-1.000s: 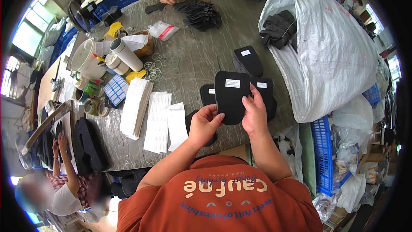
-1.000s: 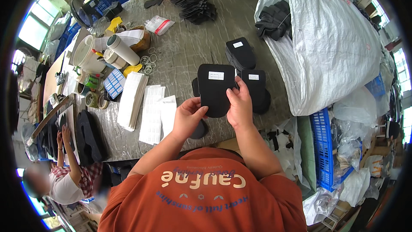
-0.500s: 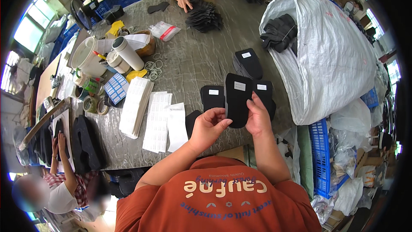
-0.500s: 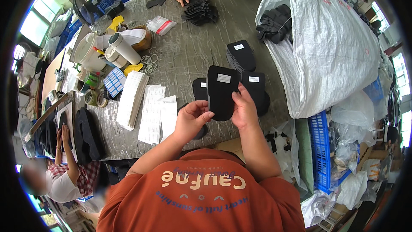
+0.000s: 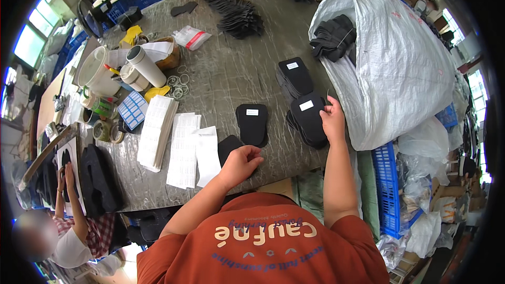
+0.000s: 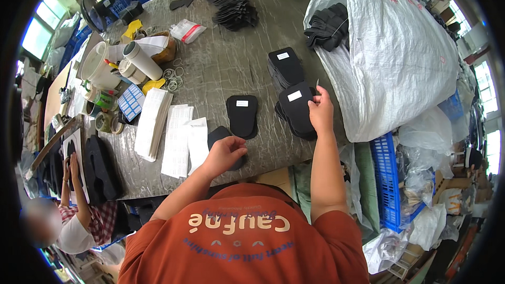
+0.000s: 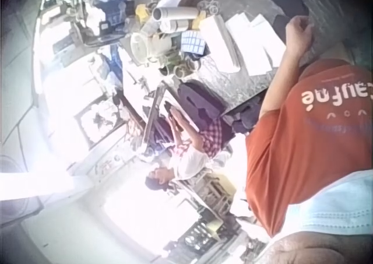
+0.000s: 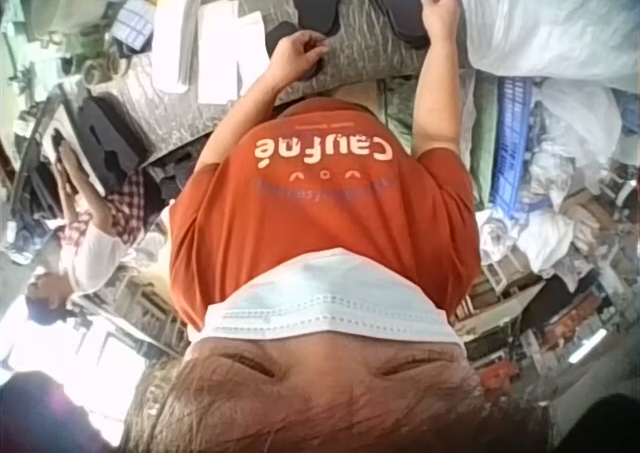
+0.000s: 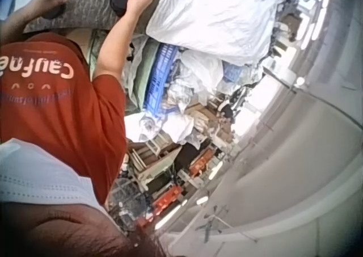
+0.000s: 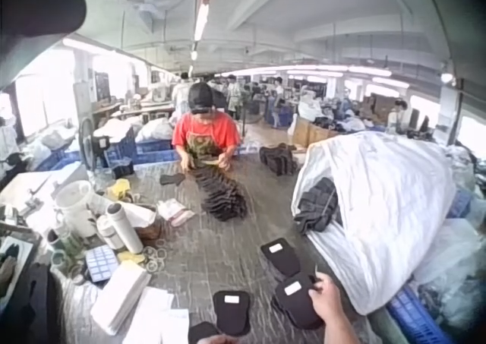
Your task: Peeling white adhesive labels from a sheet and applying them to black shoe components.
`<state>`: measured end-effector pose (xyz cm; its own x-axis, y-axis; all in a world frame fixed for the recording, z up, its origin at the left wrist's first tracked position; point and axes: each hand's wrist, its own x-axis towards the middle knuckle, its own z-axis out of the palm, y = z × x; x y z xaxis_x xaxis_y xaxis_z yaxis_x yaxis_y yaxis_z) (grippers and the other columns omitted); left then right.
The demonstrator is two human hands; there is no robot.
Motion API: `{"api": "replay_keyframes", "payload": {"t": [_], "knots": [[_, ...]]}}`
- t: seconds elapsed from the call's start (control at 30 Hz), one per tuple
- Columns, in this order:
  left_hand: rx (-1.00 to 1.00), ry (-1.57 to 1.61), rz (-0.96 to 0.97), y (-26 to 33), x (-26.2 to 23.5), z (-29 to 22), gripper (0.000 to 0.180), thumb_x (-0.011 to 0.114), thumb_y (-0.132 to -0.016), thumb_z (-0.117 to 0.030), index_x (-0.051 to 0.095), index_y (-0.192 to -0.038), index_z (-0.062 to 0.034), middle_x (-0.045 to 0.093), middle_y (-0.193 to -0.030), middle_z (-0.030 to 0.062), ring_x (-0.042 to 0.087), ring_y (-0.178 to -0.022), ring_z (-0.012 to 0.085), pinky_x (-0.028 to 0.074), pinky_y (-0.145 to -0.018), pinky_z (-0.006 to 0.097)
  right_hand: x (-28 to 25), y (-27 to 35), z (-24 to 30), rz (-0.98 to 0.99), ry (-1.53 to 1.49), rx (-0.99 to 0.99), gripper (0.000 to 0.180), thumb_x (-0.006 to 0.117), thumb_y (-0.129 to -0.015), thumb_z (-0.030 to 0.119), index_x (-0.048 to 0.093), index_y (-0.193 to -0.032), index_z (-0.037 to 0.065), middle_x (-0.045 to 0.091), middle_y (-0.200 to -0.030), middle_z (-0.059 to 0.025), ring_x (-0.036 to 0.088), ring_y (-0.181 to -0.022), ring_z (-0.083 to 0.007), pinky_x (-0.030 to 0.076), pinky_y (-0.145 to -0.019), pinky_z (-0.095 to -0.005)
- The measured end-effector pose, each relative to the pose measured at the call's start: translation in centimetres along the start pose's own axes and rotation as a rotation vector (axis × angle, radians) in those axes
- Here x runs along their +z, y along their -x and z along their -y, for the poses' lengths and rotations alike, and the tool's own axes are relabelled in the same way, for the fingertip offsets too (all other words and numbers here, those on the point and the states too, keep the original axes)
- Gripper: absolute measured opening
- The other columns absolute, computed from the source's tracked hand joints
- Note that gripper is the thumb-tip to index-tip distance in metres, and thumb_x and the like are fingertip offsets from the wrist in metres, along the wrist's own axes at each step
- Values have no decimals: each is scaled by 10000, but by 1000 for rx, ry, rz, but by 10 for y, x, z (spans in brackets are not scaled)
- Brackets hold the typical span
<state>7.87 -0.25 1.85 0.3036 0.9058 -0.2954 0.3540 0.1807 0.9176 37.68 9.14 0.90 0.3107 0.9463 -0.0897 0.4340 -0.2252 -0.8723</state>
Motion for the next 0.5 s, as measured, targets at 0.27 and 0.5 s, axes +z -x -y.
{"api": "replay_keyframes", "payload": {"t": [0.27,0.5], "knots": [[29,134,-38,-16,8,-18,261,652,-877,-169,623,-1037,35,666,-875,125,629,-785,138,506,-714,281,-15,6,-9,131,-667,149,495,510,-844,-95,443,-1319,29,592,-1046,-89,572,-979,-155,444,-889,-272],[327,642,32,-60,25,-82,379,682,-865,-115,566,-1214,-23,592,-939,28,576,-819,111,507,-729,265,7,52,5,424,-1020,-18,485,622,-828,-24,444,-1277,16,613,-1135,-122,605,-1040,-191,476,-933,-307]]}}
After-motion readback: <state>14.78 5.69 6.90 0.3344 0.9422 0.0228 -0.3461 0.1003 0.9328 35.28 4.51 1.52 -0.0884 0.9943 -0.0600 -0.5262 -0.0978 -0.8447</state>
